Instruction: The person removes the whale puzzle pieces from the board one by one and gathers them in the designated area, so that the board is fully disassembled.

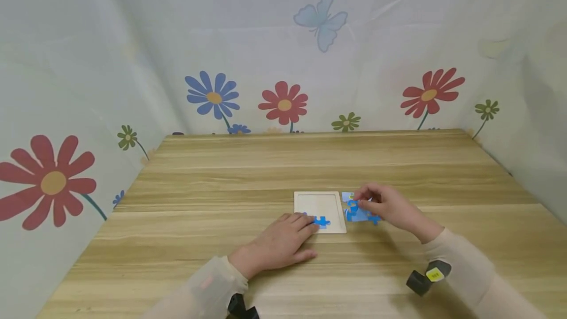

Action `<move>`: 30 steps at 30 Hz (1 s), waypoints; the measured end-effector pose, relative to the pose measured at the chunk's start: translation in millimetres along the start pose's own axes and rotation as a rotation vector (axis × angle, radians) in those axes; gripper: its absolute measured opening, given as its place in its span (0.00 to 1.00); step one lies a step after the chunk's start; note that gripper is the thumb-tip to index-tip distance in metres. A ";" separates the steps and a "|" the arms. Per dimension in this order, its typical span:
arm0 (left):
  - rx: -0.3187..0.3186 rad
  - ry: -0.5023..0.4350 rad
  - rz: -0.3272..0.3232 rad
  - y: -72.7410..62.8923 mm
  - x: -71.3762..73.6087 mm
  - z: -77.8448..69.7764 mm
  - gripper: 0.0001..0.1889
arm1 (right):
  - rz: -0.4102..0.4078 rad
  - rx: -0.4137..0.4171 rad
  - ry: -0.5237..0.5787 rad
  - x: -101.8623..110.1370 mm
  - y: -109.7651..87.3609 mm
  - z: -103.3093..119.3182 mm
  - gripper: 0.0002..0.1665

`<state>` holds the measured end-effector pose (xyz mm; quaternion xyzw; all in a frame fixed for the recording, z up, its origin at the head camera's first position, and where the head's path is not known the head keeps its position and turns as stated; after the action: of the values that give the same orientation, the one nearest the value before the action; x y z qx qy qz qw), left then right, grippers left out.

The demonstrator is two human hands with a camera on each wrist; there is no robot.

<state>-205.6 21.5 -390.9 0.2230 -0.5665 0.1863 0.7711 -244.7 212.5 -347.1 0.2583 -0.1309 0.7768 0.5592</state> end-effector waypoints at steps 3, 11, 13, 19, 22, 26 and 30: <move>-0.001 -0.006 -0.003 -0.1 0.5 -0.2 0.30 | 0.014 -0.012 0.016 5.3 -3.7 -3.3 0.06; -0.005 -0.005 -0.003 0.9 -0.3 -1.7 0.29 | 0.045 -0.046 0.028 16.1 -16.6 -18.2 0.06; -0.004 -0.004 0.004 1.1 -1.1 -1.8 0.30 | 0.046 -0.042 0.025 18.6 -19.8 -22.9 0.06; 0.004 0.001 0.020 2.5 -4.2 -0.7 0.30 | 0.042 -0.039 0.019 25.8 -28.8 -36.8 0.06; 0.008 0.000 0.028 2.6 -4.4 -0.3 0.29 | 0.037 -0.057 0.008 30.4 -32.8 -43.0 0.06; 0.011 0.001 0.030 1.8 -2.4 0.0 0.29 | 0.029 -0.071 -0.004 35.5 -36.0 -49.0 0.06; 0.015 0.004 0.028 1.0 -0.1 0.5 0.29 | 0.023 -0.067 -0.025 38.2 -38.0 -52.4 0.05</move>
<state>-206.5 22.0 -390.7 0.2205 -0.5666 0.2015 0.7679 -231.7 281.8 -373.0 0.2476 -0.1669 0.7752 0.5567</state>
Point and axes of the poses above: each hand's wrist, its own y-axis towards the middle knuckle, its own x-axis out of the back of the hand, z = x × y, the point moved 8 cm from there along y, towards the middle knuckle, and after that the axes turned 9 degrees about y, right-handed, at the moved point
